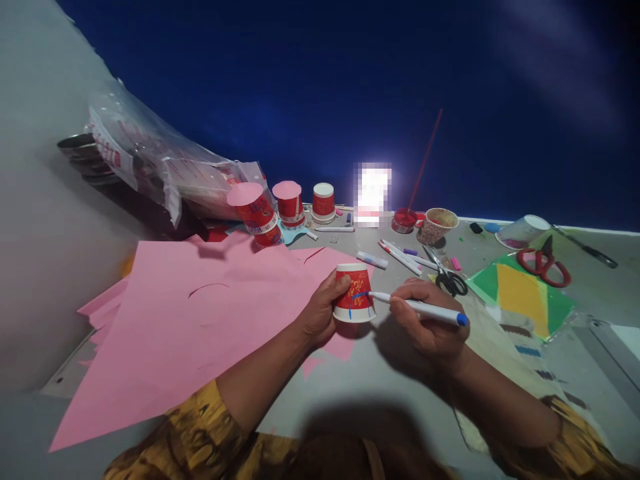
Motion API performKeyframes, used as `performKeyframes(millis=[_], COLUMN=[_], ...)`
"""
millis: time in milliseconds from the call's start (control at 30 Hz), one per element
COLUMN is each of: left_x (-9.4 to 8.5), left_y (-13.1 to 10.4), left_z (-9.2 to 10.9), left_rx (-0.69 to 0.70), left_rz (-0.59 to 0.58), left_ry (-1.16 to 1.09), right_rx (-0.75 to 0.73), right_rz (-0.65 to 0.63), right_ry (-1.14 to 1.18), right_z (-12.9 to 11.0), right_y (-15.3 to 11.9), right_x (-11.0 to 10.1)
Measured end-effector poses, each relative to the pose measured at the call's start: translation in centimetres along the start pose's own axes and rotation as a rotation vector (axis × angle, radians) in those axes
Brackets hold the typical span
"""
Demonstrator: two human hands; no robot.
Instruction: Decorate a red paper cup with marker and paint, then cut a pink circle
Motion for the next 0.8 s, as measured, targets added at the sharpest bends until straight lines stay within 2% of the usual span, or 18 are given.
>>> performKeyframes(millis=[233,400,500,667,800], left_x=[-0.1,0.0,-0.1,-0.2,-0.3], left_y=[0.3,0.3,0.3,0.4,0.6], left_z=[-0.3,-0.3,-0.3,-0.5,-0.9], left_rx=[-0.167,-0.222,-0.217,-0.168,-0.174], left_rz=[0.018,-0.009,-0.001,0.031,0.044], left_ry=[-0.057,-0.117,-0.137,-0.153,-0.135], right_rx=[0.02,0.12,0.132,0.069,0.052], right_rz=[0.004,0.073,0.093,0.038,0.061], right_ry=[0.032,0.041,0.03,-0.004,-0.049], right_z=[0.2,1.1,1.3,1.0,0.9], right_y=[-0.9,-1.8,-2.0,-1.8,-1.8], right_x=[0.0,-0.4,-0.4,0.0,-0.2])
Point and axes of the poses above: each hand's wrist, its own y-axis towards the middle knuckle, its own x-axis out of the palm, z = x × y, the point moved 4 cm from there along y, towards the middle knuckle, and after that the axes turned 15 degrees about -x, right-handed, at the moved point
